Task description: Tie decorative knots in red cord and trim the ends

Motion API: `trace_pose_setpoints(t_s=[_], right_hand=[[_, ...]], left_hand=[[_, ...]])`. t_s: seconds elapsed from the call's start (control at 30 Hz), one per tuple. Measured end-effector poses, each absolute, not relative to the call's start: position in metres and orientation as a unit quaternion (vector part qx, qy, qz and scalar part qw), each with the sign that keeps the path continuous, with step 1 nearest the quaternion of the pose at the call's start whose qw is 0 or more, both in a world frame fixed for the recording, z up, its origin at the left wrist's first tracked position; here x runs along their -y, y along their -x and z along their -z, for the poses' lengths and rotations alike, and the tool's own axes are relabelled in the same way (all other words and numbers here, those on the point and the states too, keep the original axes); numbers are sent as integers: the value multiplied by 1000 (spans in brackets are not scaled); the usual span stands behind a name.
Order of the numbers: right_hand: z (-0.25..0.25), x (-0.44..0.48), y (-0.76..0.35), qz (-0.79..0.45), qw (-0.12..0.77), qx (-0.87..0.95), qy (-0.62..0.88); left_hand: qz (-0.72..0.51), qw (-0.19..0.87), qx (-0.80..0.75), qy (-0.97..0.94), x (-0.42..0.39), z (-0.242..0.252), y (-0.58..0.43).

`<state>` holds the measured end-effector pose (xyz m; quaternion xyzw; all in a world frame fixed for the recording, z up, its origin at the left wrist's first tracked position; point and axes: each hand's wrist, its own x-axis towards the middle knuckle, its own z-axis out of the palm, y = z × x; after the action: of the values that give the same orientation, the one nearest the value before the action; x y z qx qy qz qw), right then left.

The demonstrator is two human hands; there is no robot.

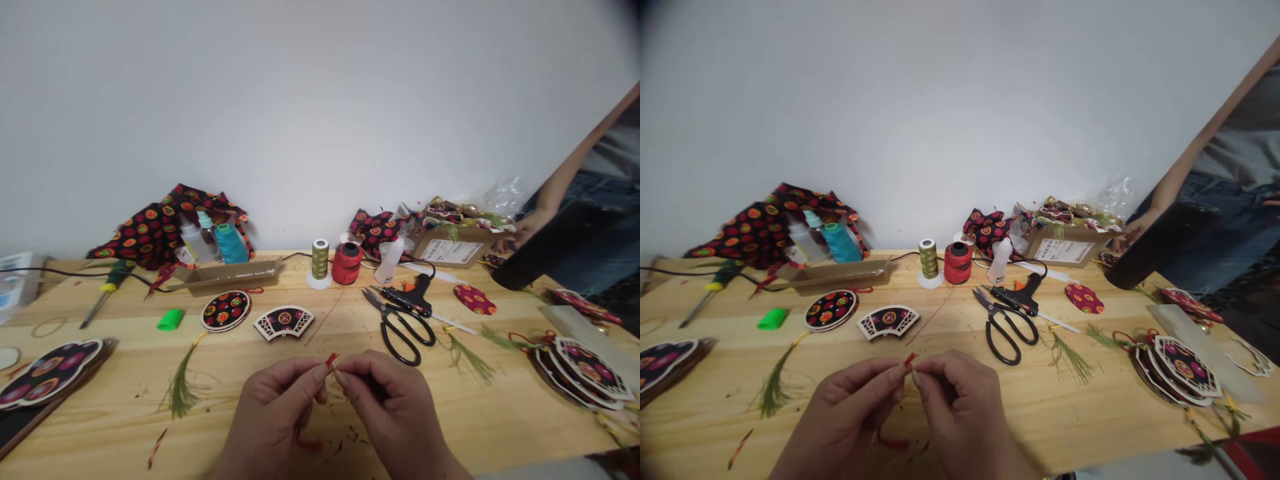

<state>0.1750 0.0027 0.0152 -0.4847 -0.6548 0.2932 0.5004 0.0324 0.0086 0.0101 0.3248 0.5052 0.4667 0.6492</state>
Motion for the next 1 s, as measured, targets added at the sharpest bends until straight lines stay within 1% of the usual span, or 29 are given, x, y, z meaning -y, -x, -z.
trace_pose_setpoints(t_s=[0.13, 0.23, 0.33, 0.47, 0.53, 0.67, 0.87, 1.0], right_hand=[[-14, 0, -175, -300, 493, 655, 488], [-10, 1, -173, -337, 497, 638, 483], [-4, 3, -170, -401, 500, 593, 488], [-2, 6, -163, -528, 505, 460, 504], [-3, 7, -160, -560, 500, 430, 501], [-4, 9, -157, -544, 496, 457, 500], [1, 11, -156, -466, 485, 517, 530], [4, 12, -157, -451, 479, 543, 522]], left_hand=[[-451, 573, -568, -382, -8, -16, -32], [-444, 545, -592, -394, -7, -23, -35], [-449, 546, -593, -386, -7, -25, -37], [-462, 550, -586, -376, -7, -21, -37], [-467, 548, -583, -377, -8, -18, -35], [-474, 562, -572, -363, -9, -13, -34], [-492, 553, -572, -353, -9, -14, -35], [-501, 572, -563, -325, -8, -14, -35]])
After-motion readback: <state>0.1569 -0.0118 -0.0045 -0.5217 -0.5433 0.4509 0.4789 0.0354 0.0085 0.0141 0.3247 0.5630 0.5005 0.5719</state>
